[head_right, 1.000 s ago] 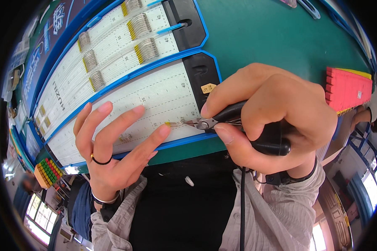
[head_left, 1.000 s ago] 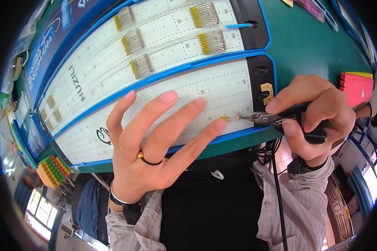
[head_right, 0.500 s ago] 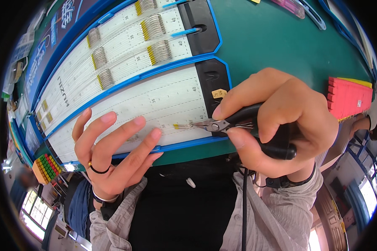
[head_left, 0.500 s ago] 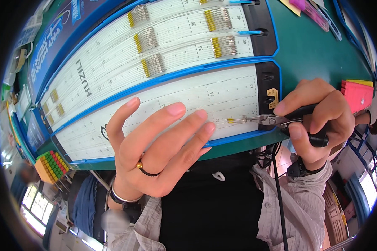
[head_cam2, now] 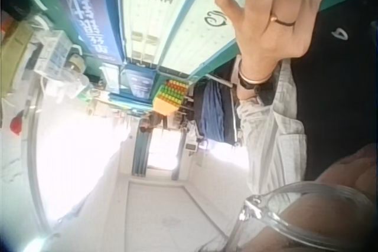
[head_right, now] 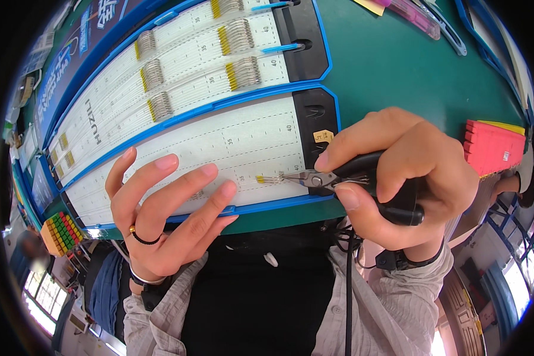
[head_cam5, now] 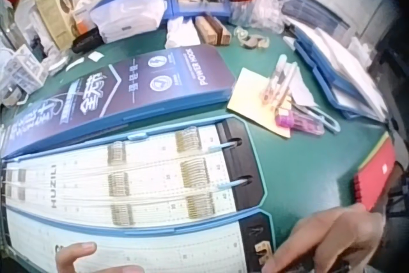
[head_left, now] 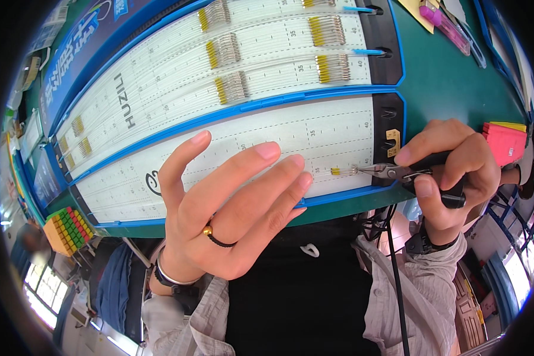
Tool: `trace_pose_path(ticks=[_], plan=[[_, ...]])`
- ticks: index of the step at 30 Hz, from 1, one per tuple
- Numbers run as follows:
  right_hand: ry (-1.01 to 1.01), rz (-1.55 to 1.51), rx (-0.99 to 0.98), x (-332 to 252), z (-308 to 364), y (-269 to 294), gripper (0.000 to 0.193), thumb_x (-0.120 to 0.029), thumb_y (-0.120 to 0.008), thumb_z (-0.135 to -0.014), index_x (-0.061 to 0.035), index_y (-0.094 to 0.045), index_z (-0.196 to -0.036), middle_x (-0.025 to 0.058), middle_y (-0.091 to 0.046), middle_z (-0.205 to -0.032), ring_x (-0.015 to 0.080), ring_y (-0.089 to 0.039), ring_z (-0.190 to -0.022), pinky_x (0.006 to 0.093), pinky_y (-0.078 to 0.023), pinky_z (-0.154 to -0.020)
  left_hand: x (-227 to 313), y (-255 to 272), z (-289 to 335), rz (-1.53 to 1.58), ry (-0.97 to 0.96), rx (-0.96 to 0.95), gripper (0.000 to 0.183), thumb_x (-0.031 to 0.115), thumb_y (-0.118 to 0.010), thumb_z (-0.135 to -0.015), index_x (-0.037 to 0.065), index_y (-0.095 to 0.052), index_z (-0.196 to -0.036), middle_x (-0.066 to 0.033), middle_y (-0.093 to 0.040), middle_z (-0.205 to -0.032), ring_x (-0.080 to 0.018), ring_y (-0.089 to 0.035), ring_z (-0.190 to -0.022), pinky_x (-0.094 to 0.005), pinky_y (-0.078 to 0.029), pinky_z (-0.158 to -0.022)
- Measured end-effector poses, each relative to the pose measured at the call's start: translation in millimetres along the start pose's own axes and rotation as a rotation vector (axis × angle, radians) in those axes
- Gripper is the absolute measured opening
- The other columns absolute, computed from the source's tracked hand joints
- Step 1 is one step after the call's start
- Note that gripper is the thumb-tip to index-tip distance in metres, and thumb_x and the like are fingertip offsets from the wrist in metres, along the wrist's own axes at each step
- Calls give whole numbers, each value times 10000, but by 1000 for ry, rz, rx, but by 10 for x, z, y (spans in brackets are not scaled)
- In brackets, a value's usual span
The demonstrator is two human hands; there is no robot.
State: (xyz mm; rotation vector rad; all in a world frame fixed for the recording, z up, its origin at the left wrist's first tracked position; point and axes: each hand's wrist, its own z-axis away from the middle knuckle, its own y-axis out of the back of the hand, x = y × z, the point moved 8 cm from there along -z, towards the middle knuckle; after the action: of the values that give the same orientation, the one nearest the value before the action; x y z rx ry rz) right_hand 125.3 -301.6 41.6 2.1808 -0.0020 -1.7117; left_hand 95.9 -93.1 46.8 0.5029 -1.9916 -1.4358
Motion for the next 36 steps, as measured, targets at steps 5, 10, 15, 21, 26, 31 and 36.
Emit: trace_pose_path(ticks=[5,10,15,21,26,31,36], plan=[[-48,-44,89,12,0,21,282,-87,-712,-783,-117,-431,-779,198,-685,-893,154,-522,-698,277,-415,-666,-12,20,5,10,13,8,367,332,-855,-660,221,-783,-1002,57,-637,-1189,-222,-450,-1246,-506,-370,-1090],[-34,-8,54,14,-5,16,272,-66,-699,-772,-118,-432,-778,200,-685,-894,152,-518,-695,275,-411,-663,1,21,3,10,22,35,361,326,-859,-660,220,-782,-997,61,-636,-1185,-214,-455,-1244,-507,-376,-1089],[-4,5,10,5,-16,10,264,-53,-693,-772,-114,-437,-777,200,-691,-895,146,-515,-677,274,-411,-636,-2,21,5,10,21,34,360,323,-862,-657,223,-782,-993,64,-639,-1174,-210,-460,-1242,-508,-382,-1087],[-12,2,16,-2,-2,-5,277,-82,-711,-782,-117,-436,-785,195,-691,-888,147,-518,-680,281,-406,-627,1,16,-2,7,18,31,350,327,-862,-654,222,-784,-979,62,-641,-1172,-210,-457,-1244,-508,-379,-1090],[44,-38,44,13,8,27,294,-104,-727,-788,-118,-434,-804,191,-688,-877,139,-507,-672,266,-390,-610,-3,18,2,9,19,25,356,331,-862,-650,222,-786,-980,62,-642,-1170,-213,-458,-1241,-511,-384,-1083],[-5,-50,70,31,30,25,306,-115,-743,-789,-122,-437,-801,189,-687,-873,134,-493,-656,252,-387,-602,-9,10,16,24,20,24,364,333,-863,-646,223,-787,-985,62,-642,-1169,-215,-458,-1239,-513,-389,-1079],[24,-27,17,14,22,-4,315,-117,-762,-786,-124,-447,-780,196,-694,-882,135,-512,-636,257,-392,-580,-14,19,17,8,12,17,367,321,-866,-646,226,-784,-991,57,-638,-1171,-217,-458,-1238,-514,-389,-1080]])
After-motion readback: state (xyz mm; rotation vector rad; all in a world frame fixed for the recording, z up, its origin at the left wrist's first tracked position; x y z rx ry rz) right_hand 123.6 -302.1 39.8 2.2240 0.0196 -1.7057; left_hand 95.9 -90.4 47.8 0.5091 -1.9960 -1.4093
